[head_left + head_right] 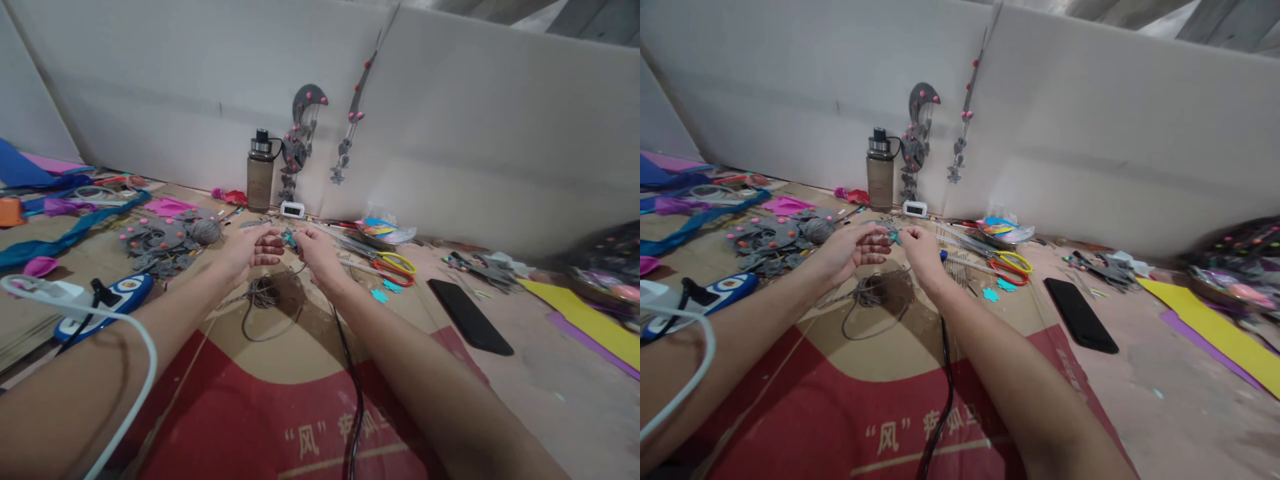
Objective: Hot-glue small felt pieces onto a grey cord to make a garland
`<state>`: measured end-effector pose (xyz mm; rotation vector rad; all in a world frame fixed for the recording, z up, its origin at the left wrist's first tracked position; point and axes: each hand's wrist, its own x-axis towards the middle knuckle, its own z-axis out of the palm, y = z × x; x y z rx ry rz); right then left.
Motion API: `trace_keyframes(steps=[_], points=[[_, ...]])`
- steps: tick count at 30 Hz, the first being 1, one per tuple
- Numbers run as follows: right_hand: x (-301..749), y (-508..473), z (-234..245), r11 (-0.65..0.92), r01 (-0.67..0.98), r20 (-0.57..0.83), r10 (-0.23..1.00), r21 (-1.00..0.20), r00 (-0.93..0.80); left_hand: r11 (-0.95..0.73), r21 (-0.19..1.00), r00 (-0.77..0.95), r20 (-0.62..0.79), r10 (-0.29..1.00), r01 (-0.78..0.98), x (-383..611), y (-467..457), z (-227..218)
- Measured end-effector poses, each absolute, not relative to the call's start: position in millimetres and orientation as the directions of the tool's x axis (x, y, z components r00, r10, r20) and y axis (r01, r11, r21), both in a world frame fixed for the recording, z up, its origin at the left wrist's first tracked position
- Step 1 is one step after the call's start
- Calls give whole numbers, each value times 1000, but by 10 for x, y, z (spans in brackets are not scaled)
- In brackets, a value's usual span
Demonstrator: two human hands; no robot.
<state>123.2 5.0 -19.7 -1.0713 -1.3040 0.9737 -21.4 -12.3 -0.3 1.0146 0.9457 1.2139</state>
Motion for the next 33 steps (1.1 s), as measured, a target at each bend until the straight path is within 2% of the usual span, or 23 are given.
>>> trace_keyframes(steps=[3,6,14,19,24,29,33], points=[[1234,40,-196,157,-62,157,988,-986,7,67,959,94,-42,995,-277,-218,-99,-5],[1228,0,-183,133,-71,134,991,-989,-16,44,965,101,-19,995,-257,-200,-95,-21],[1217,-19,-191,285,229,286,958,-931,-32,-69,996,119,74,990,-49,-198,-119,-61],[1200,-53,-173,355,379,359,931,-855,-64,-208,969,67,201,977,135,-205,-110,-91],[1166,-95,-176,404,372,401,912,-836,-90,-254,951,-27,263,964,176,-249,-41,-126],[1154,-86,-198,416,379,386,909,-826,-157,-278,934,-123,311,943,225,-395,128,-204],[1173,-112,-135,407,418,338,912,-812,-231,-310,887,-174,384,907,342,-541,253,-263]])
